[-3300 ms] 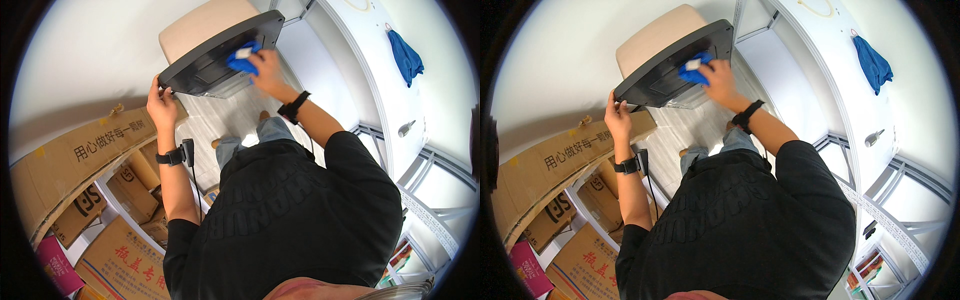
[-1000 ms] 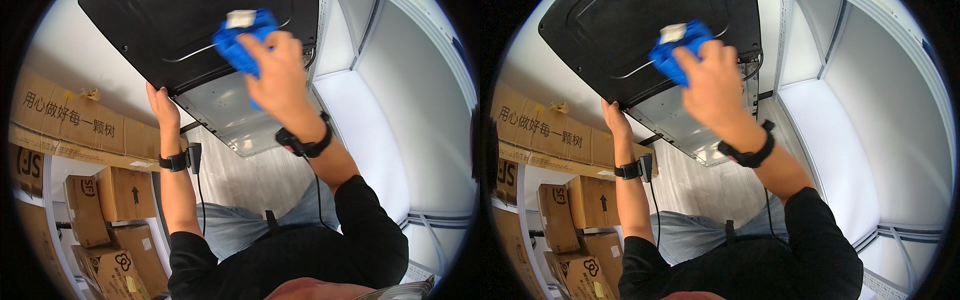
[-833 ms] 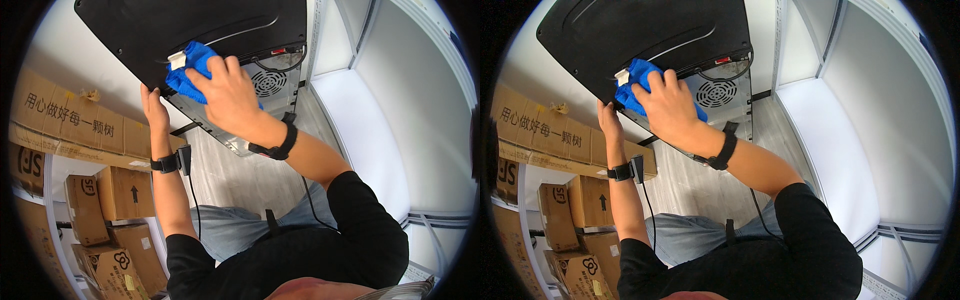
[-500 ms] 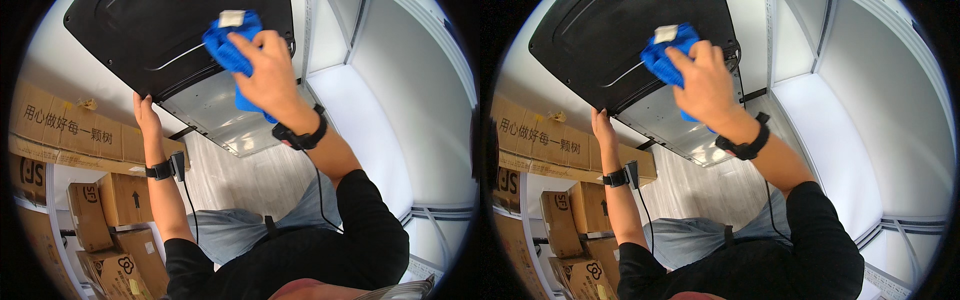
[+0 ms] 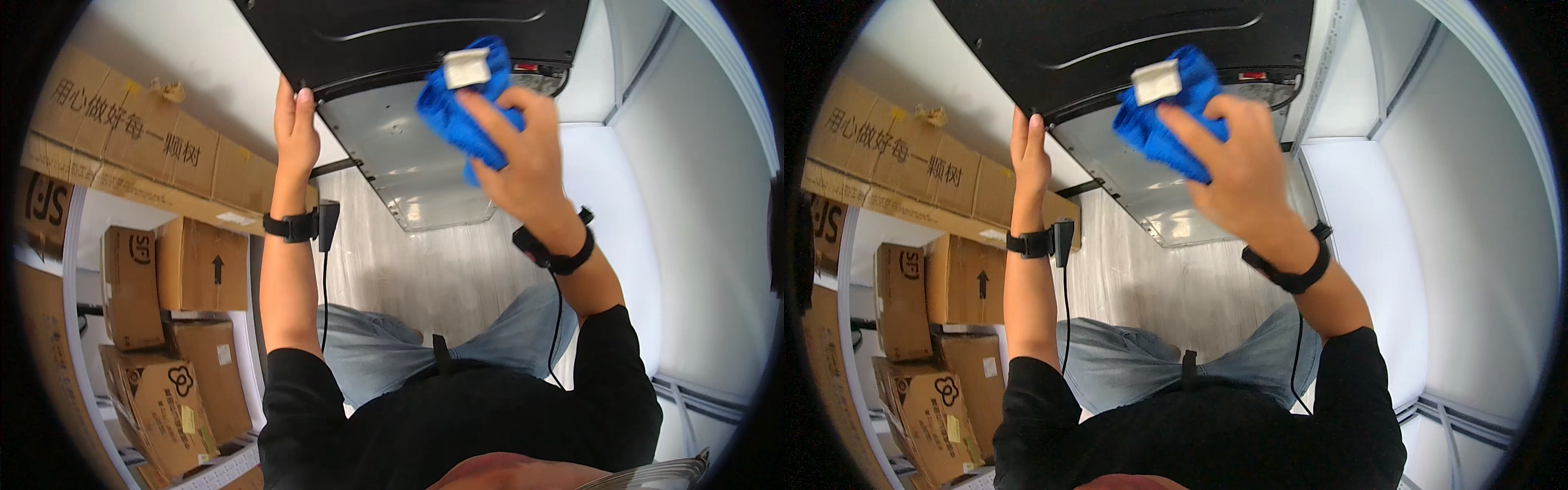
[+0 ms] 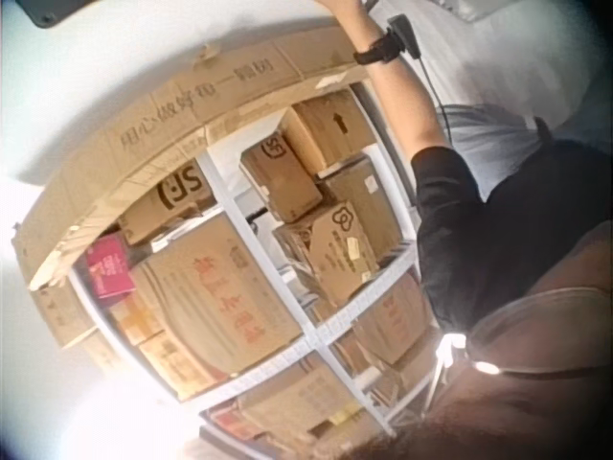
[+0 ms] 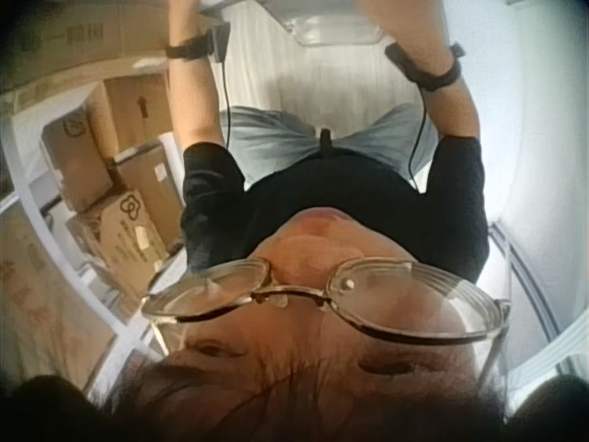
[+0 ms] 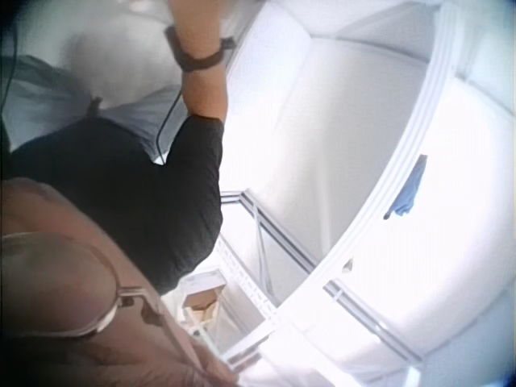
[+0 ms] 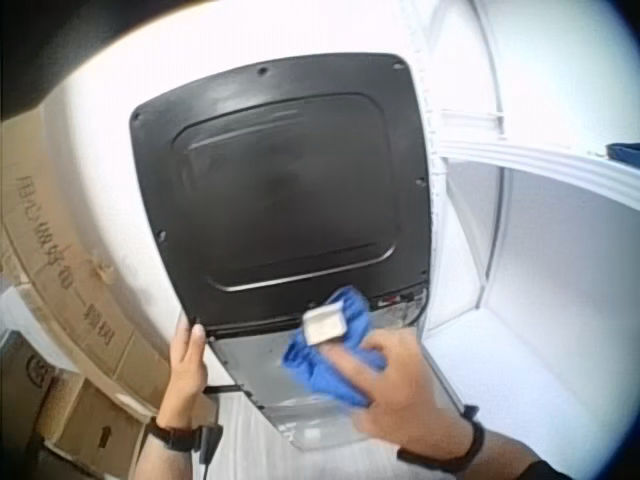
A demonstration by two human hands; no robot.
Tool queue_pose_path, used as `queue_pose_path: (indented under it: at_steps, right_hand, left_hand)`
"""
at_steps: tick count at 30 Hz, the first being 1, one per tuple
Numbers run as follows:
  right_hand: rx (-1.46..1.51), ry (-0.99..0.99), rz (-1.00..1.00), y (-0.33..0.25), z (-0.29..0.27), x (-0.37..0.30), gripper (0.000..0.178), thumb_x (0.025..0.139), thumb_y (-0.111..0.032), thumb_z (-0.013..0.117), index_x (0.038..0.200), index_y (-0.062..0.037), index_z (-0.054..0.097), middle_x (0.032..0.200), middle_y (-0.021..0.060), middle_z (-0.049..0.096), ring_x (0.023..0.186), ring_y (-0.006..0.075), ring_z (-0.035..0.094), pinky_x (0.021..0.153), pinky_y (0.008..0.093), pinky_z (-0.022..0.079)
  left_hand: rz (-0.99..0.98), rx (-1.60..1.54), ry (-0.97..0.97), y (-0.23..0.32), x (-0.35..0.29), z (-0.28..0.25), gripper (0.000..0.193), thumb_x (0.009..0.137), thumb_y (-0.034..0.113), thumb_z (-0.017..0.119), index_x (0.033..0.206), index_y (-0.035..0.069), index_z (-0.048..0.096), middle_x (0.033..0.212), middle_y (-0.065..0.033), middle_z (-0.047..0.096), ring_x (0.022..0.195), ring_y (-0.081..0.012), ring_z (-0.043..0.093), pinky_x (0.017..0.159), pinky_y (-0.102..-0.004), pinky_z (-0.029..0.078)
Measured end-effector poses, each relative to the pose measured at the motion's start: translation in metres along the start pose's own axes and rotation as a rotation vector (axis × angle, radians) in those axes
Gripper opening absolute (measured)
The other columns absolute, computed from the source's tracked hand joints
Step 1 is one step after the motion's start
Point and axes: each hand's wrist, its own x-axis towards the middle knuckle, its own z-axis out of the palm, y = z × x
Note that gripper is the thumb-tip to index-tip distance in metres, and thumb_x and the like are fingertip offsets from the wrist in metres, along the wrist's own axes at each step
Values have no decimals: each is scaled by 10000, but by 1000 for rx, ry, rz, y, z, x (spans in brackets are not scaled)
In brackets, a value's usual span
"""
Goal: The person uses a screwdriver to attach a screw to a metal shelf. They then wipe a beige and black electronic device with a blue cloth and place it on the shelf. Finally, they use the screwdriver to secure the device to the shelf with screws.
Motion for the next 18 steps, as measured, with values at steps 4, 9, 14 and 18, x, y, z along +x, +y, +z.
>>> queue_pose_path:
  at_steps: [4,9,14,18]
  right_hand:
    - [70,-109,1,-18,59,-20,678,583,-2,725,1220,-211,620,1012,101,477,880,294,464,741,370,443]
    - [14,-56,-8,-41,103,-1,633,614,-56,710,1218,-223,621,969,91,476,865,287,461,742,359,441]
    - [-20,-24,5,-69,139,10,508,717,-80,623,1210,-200,616,905,84,462,839,279,448,683,346,422]
    - [31,-44,26,-71,142,4,540,696,-54,635,1226,-154,603,894,93,458,835,279,442,679,344,416]
  left_hand:
    - [-80,85,-4,2,-4,-9,492,981,112,446,1441,4,311,1351,-85,484,1216,-155,449,1028,-279,338]
    - [-133,203,-46,12,-4,-19,499,943,41,521,1404,-37,347,1295,-106,531,1180,-168,494,999,-285,377]
    - [-187,146,136,6,-9,-10,528,871,-28,567,1378,-8,418,1191,-104,606,1083,-165,562,890,-281,470]
    - [-139,177,94,13,-6,-12,501,878,-52,549,1364,-23,430,1250,-116,574,1110,-178,554,941,-285,438]
